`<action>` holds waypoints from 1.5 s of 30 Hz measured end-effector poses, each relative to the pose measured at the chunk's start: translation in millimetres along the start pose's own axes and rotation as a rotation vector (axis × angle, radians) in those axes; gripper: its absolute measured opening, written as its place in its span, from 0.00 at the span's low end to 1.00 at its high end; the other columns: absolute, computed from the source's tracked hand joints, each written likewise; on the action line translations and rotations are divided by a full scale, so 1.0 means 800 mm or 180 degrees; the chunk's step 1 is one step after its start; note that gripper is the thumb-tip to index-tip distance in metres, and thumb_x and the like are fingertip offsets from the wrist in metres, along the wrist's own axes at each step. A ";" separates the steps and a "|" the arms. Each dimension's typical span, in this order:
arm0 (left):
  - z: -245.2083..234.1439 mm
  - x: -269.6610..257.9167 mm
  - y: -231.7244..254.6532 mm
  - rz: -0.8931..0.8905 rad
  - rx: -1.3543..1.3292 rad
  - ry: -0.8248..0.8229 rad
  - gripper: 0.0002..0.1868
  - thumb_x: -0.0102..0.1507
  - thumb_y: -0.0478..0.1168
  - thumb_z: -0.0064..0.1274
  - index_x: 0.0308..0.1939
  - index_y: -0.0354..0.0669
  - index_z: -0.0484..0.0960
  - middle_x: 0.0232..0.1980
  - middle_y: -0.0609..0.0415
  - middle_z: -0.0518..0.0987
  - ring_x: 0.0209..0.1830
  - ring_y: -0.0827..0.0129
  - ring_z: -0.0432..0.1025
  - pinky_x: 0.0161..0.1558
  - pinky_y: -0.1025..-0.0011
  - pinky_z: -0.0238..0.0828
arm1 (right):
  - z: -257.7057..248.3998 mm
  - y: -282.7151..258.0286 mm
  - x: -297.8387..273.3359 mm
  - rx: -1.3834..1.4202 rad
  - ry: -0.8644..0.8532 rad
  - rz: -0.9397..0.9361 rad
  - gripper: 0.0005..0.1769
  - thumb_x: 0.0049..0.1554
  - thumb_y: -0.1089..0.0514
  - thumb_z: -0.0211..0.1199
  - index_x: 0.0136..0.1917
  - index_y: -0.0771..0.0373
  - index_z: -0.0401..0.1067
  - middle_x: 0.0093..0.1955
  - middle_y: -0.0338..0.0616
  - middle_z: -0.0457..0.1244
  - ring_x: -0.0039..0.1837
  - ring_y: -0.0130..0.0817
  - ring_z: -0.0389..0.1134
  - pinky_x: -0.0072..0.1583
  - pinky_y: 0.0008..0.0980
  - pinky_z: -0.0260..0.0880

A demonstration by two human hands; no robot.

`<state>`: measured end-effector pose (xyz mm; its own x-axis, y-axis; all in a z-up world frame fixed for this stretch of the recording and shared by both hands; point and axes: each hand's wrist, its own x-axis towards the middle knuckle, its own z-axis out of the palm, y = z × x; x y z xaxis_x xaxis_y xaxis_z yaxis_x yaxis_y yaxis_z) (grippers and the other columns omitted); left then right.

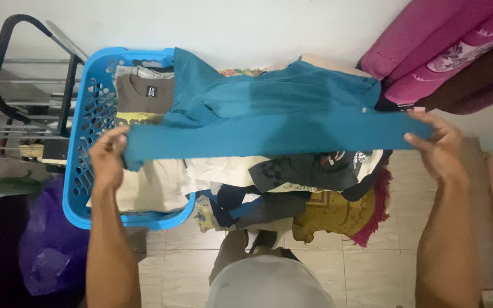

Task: The person folds several shirts and a pair of shorts, smoothing each item by hand before placing them into a blue laundry basket.

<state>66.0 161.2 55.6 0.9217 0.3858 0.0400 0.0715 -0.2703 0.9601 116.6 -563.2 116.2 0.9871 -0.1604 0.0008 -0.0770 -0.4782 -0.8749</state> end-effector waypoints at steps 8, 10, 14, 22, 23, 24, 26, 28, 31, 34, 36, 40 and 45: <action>-0.028 0.008 0.061 -0.0017 -0.0903 -0.0577 0.31 0.60 0.20 0.46 0.64 0.49 0.81 0.64 0.53 0.78 0.63 0.66 0.73 0.62 0.66 0.71 | -0.020 -0.072 -0.012 -0.0251 0.0298 -0.0321 0.30 0.54 0.76 0.67 0.68 0.62 0.74 0.74 0.55 0.63 0.70 0.43 0.68 0.67 0.39 0.69; -0.017 0.000 0.026 0.0200 -0.0026 -0.0761 0.28 0.60 0.22 0.50 0.64 0.43 0.79 0.67 0.52 0.77 0.66 0.67 0.69 0.65 0.66 0.65 | -0.015 -0.046 -0.018 -0.1153 0.0468 -0.0092 0.32 0.51 0.77 0.69 0.68 0.63 0.74 0.72 0.57 0.64 0.67 0.46 0.67 0.63 0.41 0.69; 0.027 -0.027 -0.045 -0.0961 -0.0417 -0.0663 0.19 0.68 0.30 0.52 0.63 0.47 0.80 0.60 0.55 0.77 0.52 0.69 0.70 0.53 0.68 0.70 | 0.008 0.016 -0.013 0.0405 -0.0134 -0.0030 0.32 0.51 0.79 0.65 0.67 0.65 0.75 0.69 0.55 0.66 0.65 0.38 0.69 0.63 0.35 0.72; 0.023 0.021 -0.010 0.0397 -0.0298 0.0271 0.15 0.70 0.28 0.49 0.59 0.39 0.83 0.53 0.55 0.82 0.51 0.74 0.73 0.55 0.74 0.70 | -0.034 -0.043 -0.016 -0.0756 0.0460 0.0378 0.32 0.56 0.70 0.69 0.73 0.59 0.74 0.64 0.53 0.68 0.56 0.39 0.72 0.50 0.37 0.75; 0.011 0.019 0.000 0.0215 -0.0411 0.0322 0.14 0.71 0.29 0.52 0.59 0.40 0.85 0.52 0.54 0.81 0.49 0.72 0.72 0.54 0.73 0.69 | -0.048 -0.051 -0.016 -0.0085 -0.0032 -0.0194 0.31 0.54 0.69 0.69 0.71 0.60 0.72 0.66 0.53 0.66 0.62 0.35 0.71 0.57 0.36 0.74; 0.004 0.017 0.006 0.0035 -0.0520 0.0371 0.14 0.72 0.30 0.54 0.60 0.40 0.87 0.50 0.52 0.81 0.47 0.70 0.71 0.53 0.72 0.67 | -0.053 -0.055 -0.019 0.0597 -0.0528 -0.0754 0.30 0.53 0.67 0.69 0.69 0.62 0.70 0.67 0.52 0.64 0.69 0.32 0.71 0.64 0.34 0.72; 0.003 0.003 0.000 0.0365 -0.0243 0.0323 0.12 0.68 0.30 0.58 0.56 0.38 0.86 0.53 0.51 0.82 0.53 0.70 0.73 0.58 0.71 0.68 | -0.045 -0.056 -0.033 -0.0362 -0.0378 -0.0261 0.35 0.52 0.69 0.71 0.72 0.60 0.71 0.69 0.54 0.65 0.64 0.38 0.71 0.60 0.38 0.74; 0.006 -0.024 -0.022 0.0595 0.0358 0.0197 0.14 0.63 0.32 0.65 0.53 0.38 0.86 0.55 0.49 0.84 0.56 0.69 0.76 0.59 0.72 0.70 | -0.029 -0.052 -0.044 -0.1320 -0.0233 0.0229 0.39 0.51 0.70 0.72 0.76 0.58 0.71 0.70 0.56 0.67 0.59 0.44 0.71 0.57 0.42 0.75; 0.029 -0.074 -0.066 0.0471 0.0643 0.0085 0.17 0.60 0.34 0.68 0.53 0.39 0.86 0.51 0.52 0.85 0.46 0.74 0.74 0.47 0.76 0.69 | 0.009 -0.036 -0.050 -0.1108 -0.0021 0.0439 0.40 0.46 0.69 0.74 0.72 0.56 0.74 0.74 0.50 0.65 0.64 0.38 0.69 0.61 0.38 0.71; 0.045 -0.099 -0.094 -0.0881 0.0917 0.0016 0.19 0.61 0.35 0.69 0.57 0.45 0.88 0.29 0.46 0.75 0.25 0.71 0.63 0.30 0.72 0.60 | 0.022 -0.027 -0.050 -0.1032 -0.0068 0.0418 0.38 0.46 0.69 0.74 0.70 0.59 0.73 0.75 0.49 0.60 0.61 0.37 0.68 0.54 0.38 0.76; 0.045 -0.097 -0.102 -0.0477 0.0800 0.0158 0.17 0.61 0.34 0.68 0.55 0.42 0.88 0.31 0.52 0.75 0.27 0.76 0.62 0.31 0.75 0.60 | 0.021 -0.027 -0.049 -0.0960 -0.0073 0.0634 0.39 0.48 0.70 0.72 0.72 0.55 0.73 0.70 0.46 0.67 0.55 0.40 0.69 0.57 0.41 0.73; 0.039 -0.092 -0.112 -0.0412 0.0042 0.0065 0.16 0.61 0.29 0.62 0.53 0.41 0.85 0.39 0.60 0.79 0.29 0.82 0.65 0.32 0.79 0.64 | 0.003 -0.035 -0.040 -0.0613 -0.0209 0.0262 0.40 0.45 0.72 0.71 0.72 0.57 0.72 0.72 0.43 0.65 0.59 0.34 0.69 0.62 0.37 0.71; 0.023 -0.087 -0.075 -0.0661 -0.0415 -0.0339 0.24 0.61 0.25 0.59 0.61 0.39 0.81 0.53 0.56 0.80 0.39 0.75 0.70 0.37 0.77 0.67 | -0.008 -0.054 -0.044 -0.1419 -0.0035 0.0605 0.47 0.42 0.73 0.73 0.74 0.53 0.71 0.76 0.42 0.62 0.75 0.37 0.62 0.72 0.36 0.63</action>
<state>5.0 134.2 -10.1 0.9278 0.3244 -0.1844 0.2200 -0.0765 0.9725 84.4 -542.1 157.1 0.9510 -0.2726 -0.1462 -0.3064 -0.7652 -0.5662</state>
